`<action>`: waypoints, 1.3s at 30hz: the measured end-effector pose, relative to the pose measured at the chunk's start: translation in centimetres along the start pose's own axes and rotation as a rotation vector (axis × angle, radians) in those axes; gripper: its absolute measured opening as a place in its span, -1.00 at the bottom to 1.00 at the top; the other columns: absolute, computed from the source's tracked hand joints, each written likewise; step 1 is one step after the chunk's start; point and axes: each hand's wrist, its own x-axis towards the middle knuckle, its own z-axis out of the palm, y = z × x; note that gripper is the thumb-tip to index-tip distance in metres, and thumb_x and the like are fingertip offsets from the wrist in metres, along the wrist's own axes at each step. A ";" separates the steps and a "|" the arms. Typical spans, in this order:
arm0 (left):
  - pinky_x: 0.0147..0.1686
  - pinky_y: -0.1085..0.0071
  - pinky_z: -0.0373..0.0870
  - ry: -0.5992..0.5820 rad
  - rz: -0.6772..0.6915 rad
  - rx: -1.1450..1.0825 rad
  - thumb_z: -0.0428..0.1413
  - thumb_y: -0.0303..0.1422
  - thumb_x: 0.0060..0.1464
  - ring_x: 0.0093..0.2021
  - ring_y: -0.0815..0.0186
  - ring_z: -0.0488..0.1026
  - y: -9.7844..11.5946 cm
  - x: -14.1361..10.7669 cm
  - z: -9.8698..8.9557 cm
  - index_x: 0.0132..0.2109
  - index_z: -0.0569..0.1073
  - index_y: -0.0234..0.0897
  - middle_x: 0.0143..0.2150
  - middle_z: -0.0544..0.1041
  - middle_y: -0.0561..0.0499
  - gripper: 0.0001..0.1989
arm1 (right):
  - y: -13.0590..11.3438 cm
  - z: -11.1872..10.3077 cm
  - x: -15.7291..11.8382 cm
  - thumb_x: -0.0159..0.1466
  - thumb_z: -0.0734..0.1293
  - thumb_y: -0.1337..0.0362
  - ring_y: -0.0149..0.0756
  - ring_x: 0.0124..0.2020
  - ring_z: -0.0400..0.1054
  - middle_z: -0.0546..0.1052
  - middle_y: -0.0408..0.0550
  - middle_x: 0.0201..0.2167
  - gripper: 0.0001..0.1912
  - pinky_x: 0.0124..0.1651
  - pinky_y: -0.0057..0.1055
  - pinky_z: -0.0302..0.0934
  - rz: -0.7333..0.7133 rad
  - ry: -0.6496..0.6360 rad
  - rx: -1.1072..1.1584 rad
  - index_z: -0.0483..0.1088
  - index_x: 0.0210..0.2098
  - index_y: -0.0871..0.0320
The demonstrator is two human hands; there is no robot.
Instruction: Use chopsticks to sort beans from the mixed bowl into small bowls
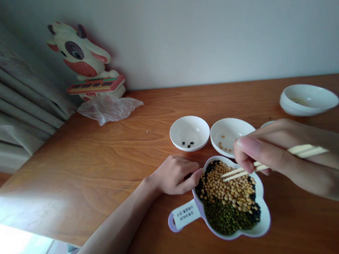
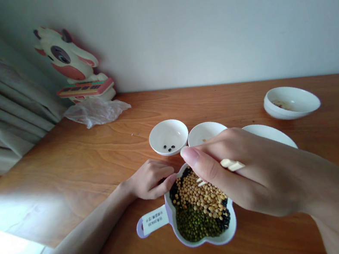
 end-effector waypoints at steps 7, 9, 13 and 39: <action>-0.44 0.35 0.27 0.027 0.024 -0.017 -0.08 -0.29 0.56 -0.49 0.32 0.37 0.2 0.2 -0.1 -0.38 0.28 -0.20 -0.48 0.43 0.03 -0.58 | -0.5 0.0 0.7 0.64 0.13 0.04 -0.30 -0.51 0.33 0.44 -0.15 -0.54 -0.47 -0.39 -0.23 0.07 0.033 -0.096 0.013 0.46 -0.36 0.11; -0.43 0.35 0.27 0.020 0.020 -0.014 -0.09 -0.29 0.56 -0.49 0.33 0.36 0.1 0.2 -0.1 -0.38 0.28 -0.20 -0.48 0.43 0.03 -0.57 | -0.5 0.0 0.8 0.64 0.14 0.05 -0.31 -0.51 0.33 0.44 -0.15 -0.55 -0.46 -0.38 -0.23 0.06 0.029 -0.101 0.032 0.46 -0.38 0.12; -0.42 0.35 0.28 0.014 0.021 -0.010 -0.10 -0.29 0.57 -0.48 0.32 0.36 0.0 0.1 0.0 -0.36 0.28 -0.21 -0.47 0.44 0.02 -0.58 | -0.4 0.1 0.9 0.65 0.12 0.00 -0.32 -0.52 0.32 0.44 -0.15 -0.56 -0.44 -0.41 -0.25 0.05 0.031 -0.091 0.057 0.44 -0.38 0.12; -0.39 0.37 0.29 0.011 -0.003 -0.014 -0.10 -0.28 0.56 -0.47 0.33 0.37 -0.1 -0.1 0.1 -0.35 0.26 -0.20 -0.44 0.45 0.01 -0.60 | -0.8 0.1 0.9 0.64 0.15 0.04 -0.31 -0.53 0.33 0.45 -0.16 -0.56 -0.48 -0.38 -0.25 0.10 0.017 -0.086 0.067 0.46 -0.36 0.12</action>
